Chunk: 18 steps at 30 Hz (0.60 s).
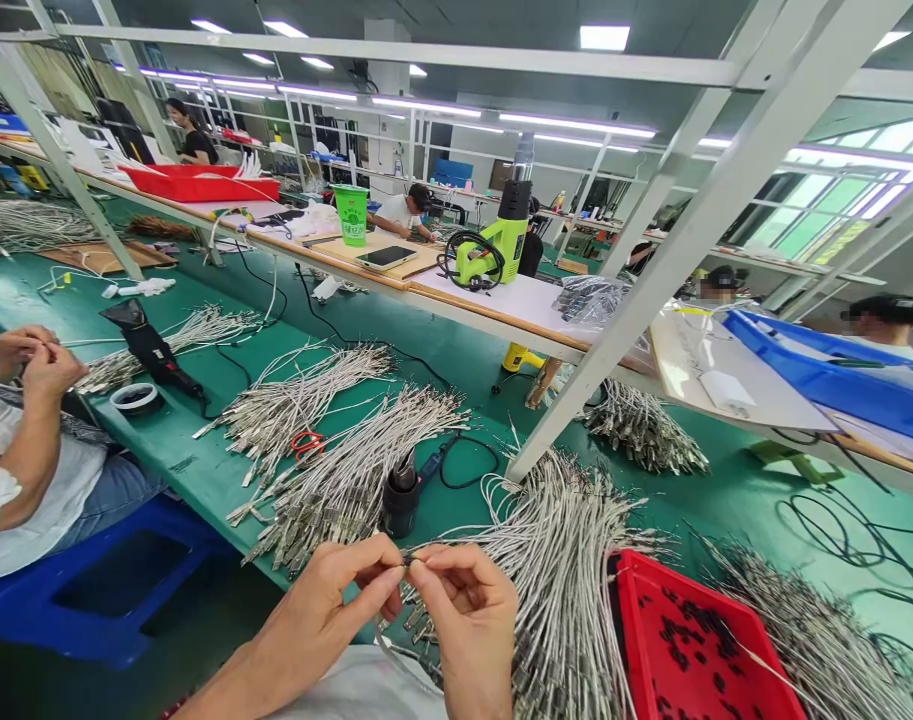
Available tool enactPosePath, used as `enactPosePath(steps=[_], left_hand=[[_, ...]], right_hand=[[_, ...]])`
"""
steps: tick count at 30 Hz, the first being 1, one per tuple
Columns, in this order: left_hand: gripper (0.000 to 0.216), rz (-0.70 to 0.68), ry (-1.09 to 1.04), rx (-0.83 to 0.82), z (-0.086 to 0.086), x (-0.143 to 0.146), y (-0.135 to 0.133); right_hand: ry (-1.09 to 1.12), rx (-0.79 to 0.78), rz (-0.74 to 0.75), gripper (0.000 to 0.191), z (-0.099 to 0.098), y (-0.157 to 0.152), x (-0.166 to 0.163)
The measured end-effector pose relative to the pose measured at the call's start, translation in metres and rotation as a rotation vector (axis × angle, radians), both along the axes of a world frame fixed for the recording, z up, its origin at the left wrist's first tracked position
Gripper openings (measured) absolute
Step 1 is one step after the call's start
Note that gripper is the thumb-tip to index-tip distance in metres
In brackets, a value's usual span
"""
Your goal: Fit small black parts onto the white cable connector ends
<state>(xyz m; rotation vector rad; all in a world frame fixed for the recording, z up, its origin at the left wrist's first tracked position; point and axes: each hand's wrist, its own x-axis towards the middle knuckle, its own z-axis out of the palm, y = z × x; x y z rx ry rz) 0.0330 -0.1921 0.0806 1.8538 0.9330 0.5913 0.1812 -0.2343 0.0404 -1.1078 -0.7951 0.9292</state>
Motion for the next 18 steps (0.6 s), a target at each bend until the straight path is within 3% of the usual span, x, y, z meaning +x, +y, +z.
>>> enactPosePath(steps=[12, 18], left_hand=[[0.027, -0.012, 0.104, 0.051, 0.003, -0.004, 0.004], [0.010, -0.004, -0.064, -0.184, 0.002, -0.002, 0.007]], right_hand=[[-0.229, -0.021, 0.091, 0.006, 0.013, 0.000, 0.005], [-0.138, -0.100, 0.215, 0.017, 0.014, 0.001, 0.008]])
